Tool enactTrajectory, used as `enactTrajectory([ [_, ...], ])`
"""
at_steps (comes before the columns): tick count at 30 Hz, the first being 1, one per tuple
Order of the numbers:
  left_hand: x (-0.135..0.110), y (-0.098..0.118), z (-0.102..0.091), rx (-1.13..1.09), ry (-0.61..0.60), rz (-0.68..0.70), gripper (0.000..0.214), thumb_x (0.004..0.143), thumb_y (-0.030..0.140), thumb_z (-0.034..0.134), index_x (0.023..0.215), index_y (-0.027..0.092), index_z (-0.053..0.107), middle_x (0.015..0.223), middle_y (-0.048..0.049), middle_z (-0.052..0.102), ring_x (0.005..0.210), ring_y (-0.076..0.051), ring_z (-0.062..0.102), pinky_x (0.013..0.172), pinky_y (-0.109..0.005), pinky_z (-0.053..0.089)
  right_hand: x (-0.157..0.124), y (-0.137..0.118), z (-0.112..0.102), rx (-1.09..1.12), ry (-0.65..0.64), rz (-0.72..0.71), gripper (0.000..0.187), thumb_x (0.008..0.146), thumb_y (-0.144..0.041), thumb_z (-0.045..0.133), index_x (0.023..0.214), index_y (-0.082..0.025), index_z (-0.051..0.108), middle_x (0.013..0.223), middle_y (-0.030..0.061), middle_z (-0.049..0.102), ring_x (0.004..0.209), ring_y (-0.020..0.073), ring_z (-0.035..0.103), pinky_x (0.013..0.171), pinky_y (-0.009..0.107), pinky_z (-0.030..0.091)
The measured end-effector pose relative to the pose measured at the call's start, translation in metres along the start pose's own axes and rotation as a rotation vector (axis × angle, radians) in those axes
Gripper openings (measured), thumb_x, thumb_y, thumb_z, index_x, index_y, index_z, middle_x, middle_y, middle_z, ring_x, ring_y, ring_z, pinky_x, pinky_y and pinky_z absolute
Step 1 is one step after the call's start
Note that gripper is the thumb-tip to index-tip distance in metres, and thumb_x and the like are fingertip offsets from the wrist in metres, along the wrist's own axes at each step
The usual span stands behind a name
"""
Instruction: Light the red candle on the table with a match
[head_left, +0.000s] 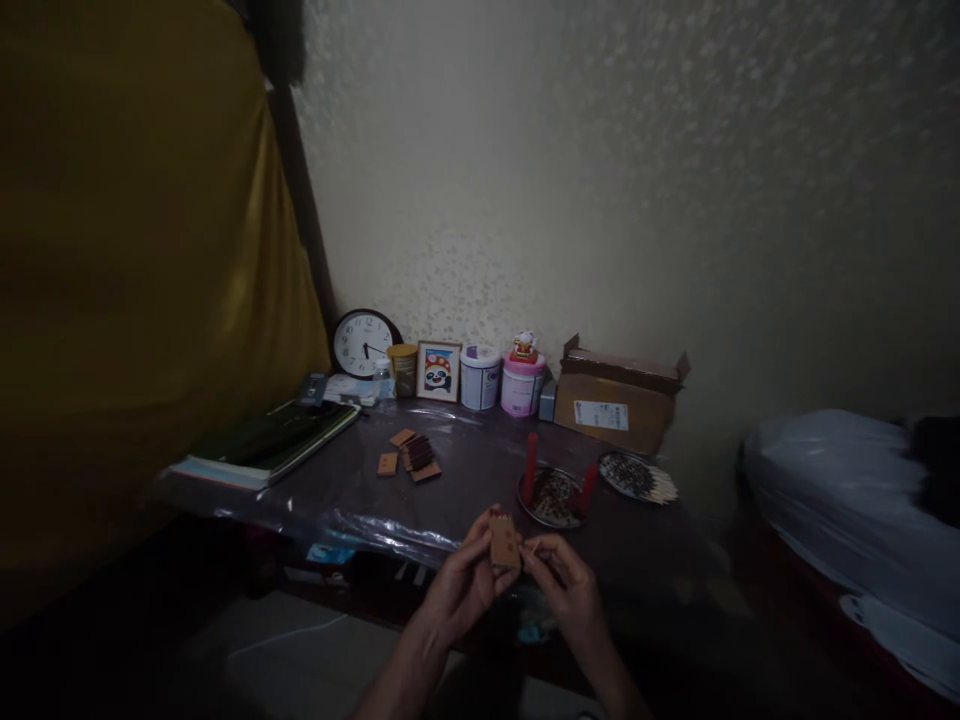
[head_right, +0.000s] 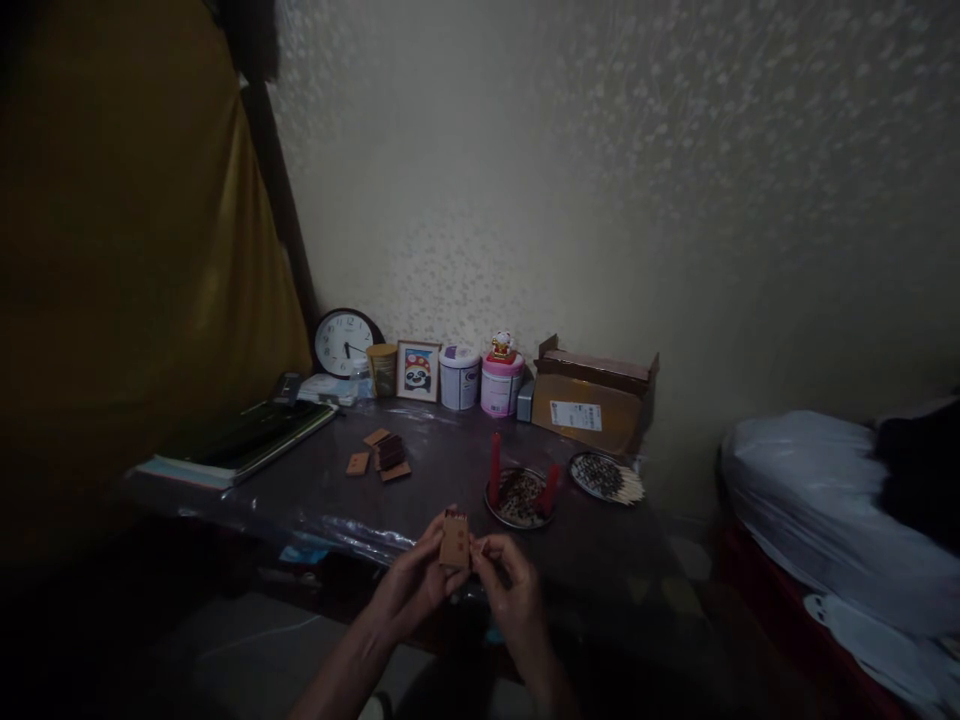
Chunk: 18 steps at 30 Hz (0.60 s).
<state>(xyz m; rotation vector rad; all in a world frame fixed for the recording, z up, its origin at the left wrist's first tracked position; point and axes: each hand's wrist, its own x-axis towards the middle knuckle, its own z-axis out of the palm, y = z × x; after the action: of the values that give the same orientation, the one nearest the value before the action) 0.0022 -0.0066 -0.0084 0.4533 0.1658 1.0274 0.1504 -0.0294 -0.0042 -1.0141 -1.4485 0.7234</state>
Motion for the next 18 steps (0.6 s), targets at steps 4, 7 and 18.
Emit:
enactTrajectory([
  [4,0.0013,-0.0008,-0.0021,-0.018,-0.001,0.015,0.026,0.086,0.018,0.047,0.111,0.026,0.049,0.100,-0.0040,0.064,0.094,-0.017,0.061,0.081,-0.030,0.043,-0.0011,0.0030,0.0005,-0.124,0.007,-0.089,0.009,0.081,-0.026,0.057,0.076,-0.019,0.060,0.073,0.0017,0.063,0.071,0.0161,0.061,0.067,0.024,0.048],
  [7,0.0022,-0.0014,-0.0024,-0.010,-0.005,0.025,0.025,0.086,0.018,0.047,0.109,0.026,0.050,0.098,-0.0042,0.065,0.093,-0.016,0.061,0.083,-0.031,0.043,-0.0017,0.0048,0.0022,-0.179,0.027,-0.190,0.007,0.080,-0.021,0.058,0.073,-0.020,0.059,0.074,0.0012,0.061,0.073,0.0158,0.060,0.067,0.024,0.047],
  [18,0.0007,-0.0001,0.0020,-0.022,0.008,0.018,0.024,0.083,0.019,0.051,0.107,0.025,0.053,0.096,-0.0038,0.065,0.091,-0.016,0.061,0.084,-0.031,0.043,-0.0027,0.0026,0.0032,-0.194,0.018,-0.285,0.007,0.080,-0.015,0.058,0.076,-0.021,0.057,0.077,0.0006,0.061,0.075,0.0143,0.060,0.066,0.023,0.048],
])
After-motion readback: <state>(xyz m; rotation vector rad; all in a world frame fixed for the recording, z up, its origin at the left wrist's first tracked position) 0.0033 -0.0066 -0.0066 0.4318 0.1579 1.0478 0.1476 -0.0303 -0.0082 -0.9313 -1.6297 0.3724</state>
